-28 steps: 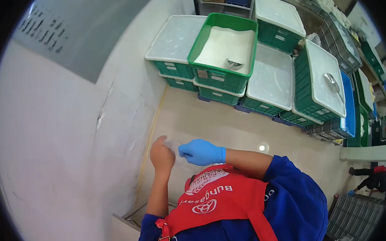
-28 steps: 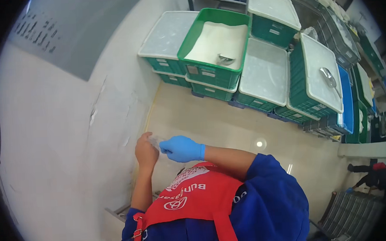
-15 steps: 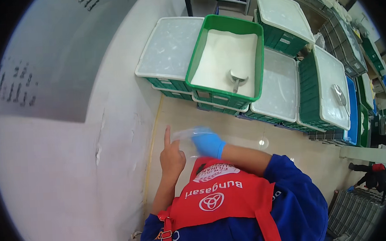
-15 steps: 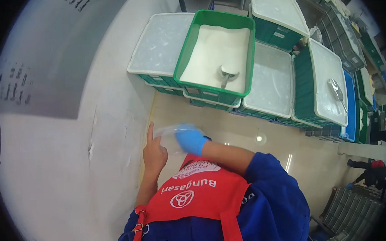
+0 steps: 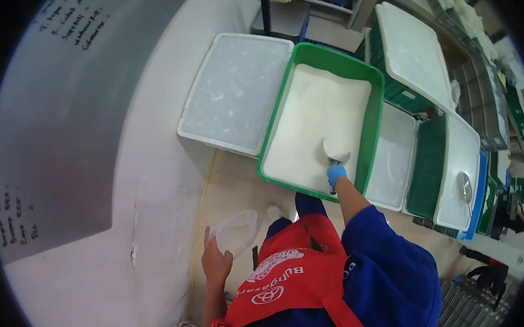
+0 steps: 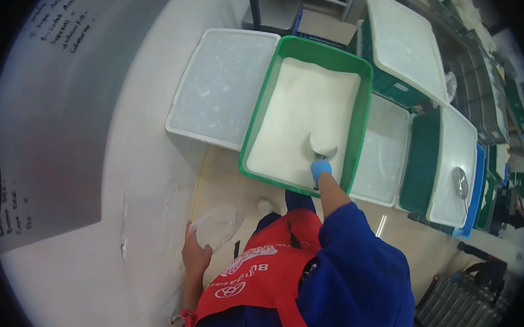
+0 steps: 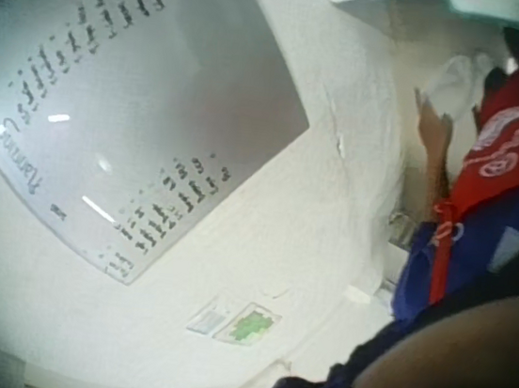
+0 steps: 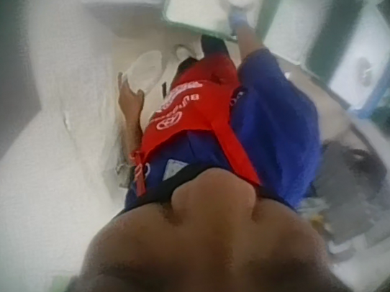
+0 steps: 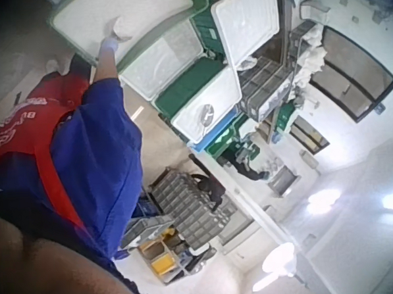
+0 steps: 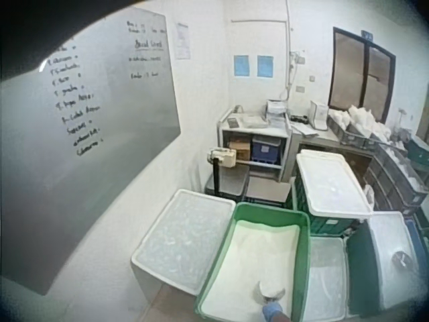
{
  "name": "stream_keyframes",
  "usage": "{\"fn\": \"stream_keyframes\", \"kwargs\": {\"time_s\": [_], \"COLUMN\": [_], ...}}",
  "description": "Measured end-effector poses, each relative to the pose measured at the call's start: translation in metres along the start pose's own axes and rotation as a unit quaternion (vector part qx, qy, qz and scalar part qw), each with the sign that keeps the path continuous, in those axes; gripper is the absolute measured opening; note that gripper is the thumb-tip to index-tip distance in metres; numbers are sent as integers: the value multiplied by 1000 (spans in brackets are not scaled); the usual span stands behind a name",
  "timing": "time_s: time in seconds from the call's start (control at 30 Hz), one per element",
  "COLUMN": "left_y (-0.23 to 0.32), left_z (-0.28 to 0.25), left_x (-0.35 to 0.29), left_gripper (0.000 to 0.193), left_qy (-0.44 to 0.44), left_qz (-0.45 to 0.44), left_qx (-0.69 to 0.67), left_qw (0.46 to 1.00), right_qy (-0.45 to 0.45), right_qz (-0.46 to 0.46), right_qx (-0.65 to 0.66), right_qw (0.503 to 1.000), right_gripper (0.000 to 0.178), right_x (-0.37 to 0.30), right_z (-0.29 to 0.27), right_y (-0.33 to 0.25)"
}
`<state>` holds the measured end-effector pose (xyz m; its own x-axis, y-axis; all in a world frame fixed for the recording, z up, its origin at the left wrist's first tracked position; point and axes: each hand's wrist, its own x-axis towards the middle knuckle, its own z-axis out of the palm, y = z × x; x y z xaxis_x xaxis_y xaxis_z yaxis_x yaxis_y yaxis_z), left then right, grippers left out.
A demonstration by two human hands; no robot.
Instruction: The person weighs a white powder using a digital scale and a scoop, then transfers it into plastic bags. They label the bags with a marker and organize them into bins. The person also moves yellow packaged items between containers.
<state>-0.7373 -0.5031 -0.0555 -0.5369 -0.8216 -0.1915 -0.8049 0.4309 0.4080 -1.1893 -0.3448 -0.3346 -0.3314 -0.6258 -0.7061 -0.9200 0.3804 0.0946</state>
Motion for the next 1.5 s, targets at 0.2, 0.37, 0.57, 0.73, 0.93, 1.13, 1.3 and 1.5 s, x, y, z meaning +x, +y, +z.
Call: {"fn": "stream_keyframes", "kwargs": {"time_s": [0.2, 0.37, 0.57, 0.73, 0.93, 1.13, 1.3, 1.5], "left_y": [17, 21, 65, 97, 124, 154, 205, 262], "left_z": [-10, -23, -40, -44, -29, -3, 19, 68], "left_x": [-8, 7, 109, 192, 249, 280, 281, 258], "left_gripper": [39, 33, 54, 58, 62, 66, 53, 57], "left_qy": [37, 98, 162, 191, 212, 219, 61, -158], "left_qz": [-224, -191, -48, 44, 61, 98, 152, 279], "left_qx": [29, 34, -38, -72, -80, -79, -42, -46], "left_qw": [974, 976, 985, 978, 972, 968, 986, 946], "right_qy": [37, 217, 299, 324, 352, 345, 306, 270], "right_qz": [166, 316, 244, 174, 124, 98, 88, 21], "right_qx": [159, 578, 540, 487, 485, 470, 428, 187], "right_qw": [973, 720, 748, 792, 791, 807, 846, 944], "right_gripper": [28, 29, 33, 32, 29, 25, 25, 23], "right_x": [95, 85, -20, -99, -172, -213, -242, -225], "right_z": [-6, 12, -52, -71, -70, -71, -121, -215], "right_y": [41, 22, 14, 30, 33, 42, 52, 71]}}
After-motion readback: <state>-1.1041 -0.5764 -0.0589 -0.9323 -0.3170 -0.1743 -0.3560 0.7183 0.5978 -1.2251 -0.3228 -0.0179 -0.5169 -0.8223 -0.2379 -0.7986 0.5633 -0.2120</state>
